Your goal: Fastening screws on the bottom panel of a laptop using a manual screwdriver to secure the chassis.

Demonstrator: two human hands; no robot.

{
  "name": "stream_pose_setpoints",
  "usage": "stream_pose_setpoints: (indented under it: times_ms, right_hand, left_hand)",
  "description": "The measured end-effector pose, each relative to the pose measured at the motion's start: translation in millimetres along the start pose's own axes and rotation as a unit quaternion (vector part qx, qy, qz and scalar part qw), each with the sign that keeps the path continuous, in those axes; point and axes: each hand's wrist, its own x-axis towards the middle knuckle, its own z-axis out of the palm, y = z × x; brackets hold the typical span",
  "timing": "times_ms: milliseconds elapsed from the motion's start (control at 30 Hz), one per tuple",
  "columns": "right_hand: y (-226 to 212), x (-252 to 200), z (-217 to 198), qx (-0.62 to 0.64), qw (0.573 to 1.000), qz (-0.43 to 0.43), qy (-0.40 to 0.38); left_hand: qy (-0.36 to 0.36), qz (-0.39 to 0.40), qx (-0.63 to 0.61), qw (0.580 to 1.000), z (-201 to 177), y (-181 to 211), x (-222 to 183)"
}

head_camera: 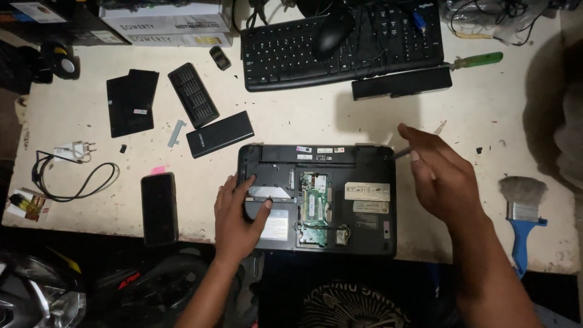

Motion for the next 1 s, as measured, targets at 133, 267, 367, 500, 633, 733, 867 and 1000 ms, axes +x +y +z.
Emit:
stream_pose_setpoints:
  times_ms: [133, 267, 367, 500, 633, 733, 867, 1000]
  right_hand:
    - [0, 1, -4, 0.029, 0.999, -0.012, -0.009]
    - [0, 4, -1, 0.013, 0.999, -0.037, 0.025]
    - [7, 2, 5, 0.001, 0.996, -0.062, 0.056]
    - [-8, 13, 6, 0.038, 0.996, 0.029, 0.081]
    - [-12, 17, 4, 0.077, 0.994, 0.003, 0.077]
    - [-13, 13, 4, 0.087, 0.994, 0.017, 0.059]
    - [-2, 8, -1, 0.027, 0.998, 0.001, 0.050]
    - [11, 0, 3, -0.027, 0.998, -0.038, 0.045]
  left_hand:
    - [-0.006, 0.004, 0.001, 1.000, -1, 1, 1]
    - [-0.011, -0.012, 0.010, 1.000, -1, 2, 1]
    - [-0.012, -0.018, 0.005, 1.000, -1, 3, 1]
    - [0.000, -0.001, -0.021, 1.000, -11, 24, 0]
    - [-0.004, -0.003, -0.024, 1.000, -11, 21, 1]
    - [-0.005, -0.002, -0.024, 1.000, -11, 20, 0]
    - [-0.005, 0.001, -0.015, 1.000, -4, 9, 1]
    - [-0.017, -0.017, -0.006, 1.000, -3, 4, 0]
